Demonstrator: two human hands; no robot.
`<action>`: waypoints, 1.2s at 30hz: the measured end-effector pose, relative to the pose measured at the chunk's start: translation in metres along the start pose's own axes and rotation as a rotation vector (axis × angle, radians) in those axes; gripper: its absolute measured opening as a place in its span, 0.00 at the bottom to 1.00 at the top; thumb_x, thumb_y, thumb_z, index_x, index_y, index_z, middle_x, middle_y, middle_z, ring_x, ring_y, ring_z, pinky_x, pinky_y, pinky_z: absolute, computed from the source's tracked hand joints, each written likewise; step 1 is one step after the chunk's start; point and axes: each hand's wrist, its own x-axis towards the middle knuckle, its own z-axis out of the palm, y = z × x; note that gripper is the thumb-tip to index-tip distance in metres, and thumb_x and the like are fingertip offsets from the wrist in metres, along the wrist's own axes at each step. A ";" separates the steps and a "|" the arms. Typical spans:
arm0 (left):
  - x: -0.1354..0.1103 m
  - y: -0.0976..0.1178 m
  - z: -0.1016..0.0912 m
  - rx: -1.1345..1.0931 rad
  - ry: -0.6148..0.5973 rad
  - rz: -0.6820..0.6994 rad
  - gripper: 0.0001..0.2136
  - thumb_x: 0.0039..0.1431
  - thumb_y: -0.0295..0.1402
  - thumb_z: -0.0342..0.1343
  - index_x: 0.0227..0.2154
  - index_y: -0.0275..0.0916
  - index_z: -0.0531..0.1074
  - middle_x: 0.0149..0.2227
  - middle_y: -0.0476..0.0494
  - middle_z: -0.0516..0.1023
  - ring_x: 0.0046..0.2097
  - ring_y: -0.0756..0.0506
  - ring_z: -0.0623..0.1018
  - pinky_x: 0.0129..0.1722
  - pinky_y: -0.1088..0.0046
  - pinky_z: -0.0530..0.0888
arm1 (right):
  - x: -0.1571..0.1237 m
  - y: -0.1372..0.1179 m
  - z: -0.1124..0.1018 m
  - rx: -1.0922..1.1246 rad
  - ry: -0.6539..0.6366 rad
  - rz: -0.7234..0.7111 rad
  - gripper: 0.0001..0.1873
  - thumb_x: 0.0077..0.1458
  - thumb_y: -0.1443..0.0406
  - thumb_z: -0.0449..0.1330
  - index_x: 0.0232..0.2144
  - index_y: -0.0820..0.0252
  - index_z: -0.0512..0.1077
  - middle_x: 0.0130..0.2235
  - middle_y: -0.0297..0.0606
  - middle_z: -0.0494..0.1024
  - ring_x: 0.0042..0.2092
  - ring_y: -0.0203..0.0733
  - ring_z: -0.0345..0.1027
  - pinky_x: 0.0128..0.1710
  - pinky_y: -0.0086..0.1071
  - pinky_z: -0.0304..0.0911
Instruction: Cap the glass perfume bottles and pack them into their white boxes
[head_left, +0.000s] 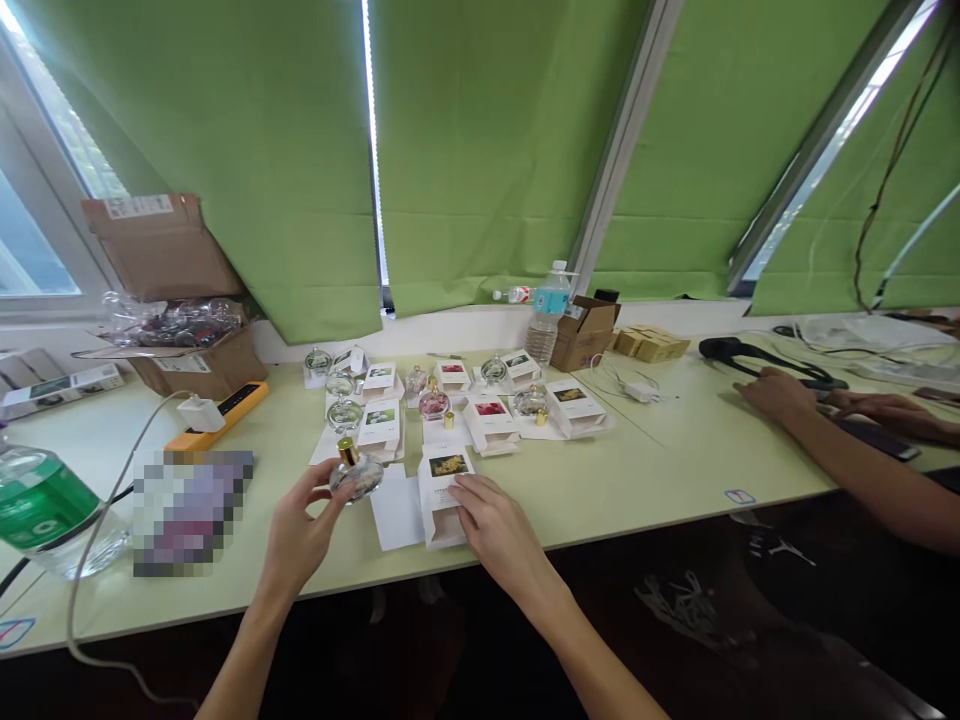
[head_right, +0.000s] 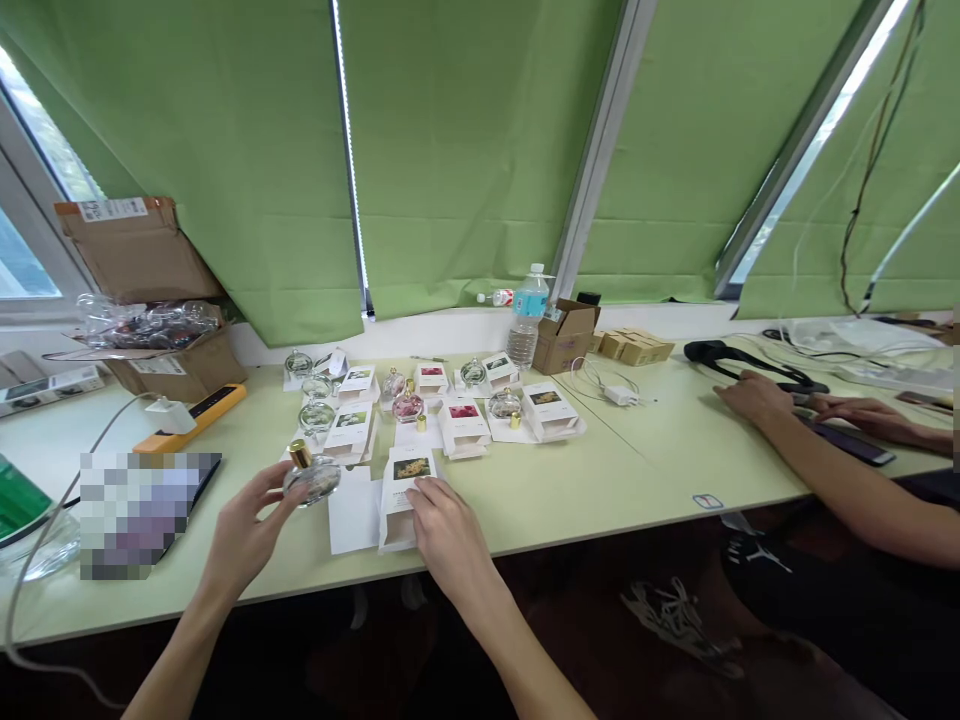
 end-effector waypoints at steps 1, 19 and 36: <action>-0.001 -0.002 -0.006 0.016 0.019 -0.019 0.24 0.52 0.48 0.58 0.48 0.40 0.71 0.43 0.41 0.78 0.39 0.42 0.79 0.37 0.67 0.77 | -0.001 0.000 0.001 0.000 0.013 -0.010 0.19 0.58 0.77 0.51 0.47 0.63 0.74 0.50 0.44 0.76 0.53 0.48 0.68 0.54 0.41 0.67; -0.001 -0.046 -0.040 0.154 0.014 -0.183 0.29 0.49 0.54 0.56 0.48 0.37 0.71 0.43 0.39 0.78 0.37 0.41 0.79 0.39 0.64 0.76 | -0.013 0.014 -0.011 0.142 0.255 -0.077 0.19 0.62 0.74 0.51 0.52 0.60 0.71 0.52 0.43 0.75 0.56 0.46 0.66 0.56 0.43 0.67; -0.060 0.027 0.008 0.441 -0.242 -0.152 0.22 0.61 0.52 0.42 0.24 0.42 0.69 0.20 0.50 0.71 0.25 0.46 0.72 0.26 0.73 0.64 | -0.026 0.030 -0.019 0.209 0.341 0.008 0.20 0.61 0.73 0.53 0.53 0.52 0.71 0.52 0.39 0.75 0.55 0.46 0.67 0.55 0.46 0.67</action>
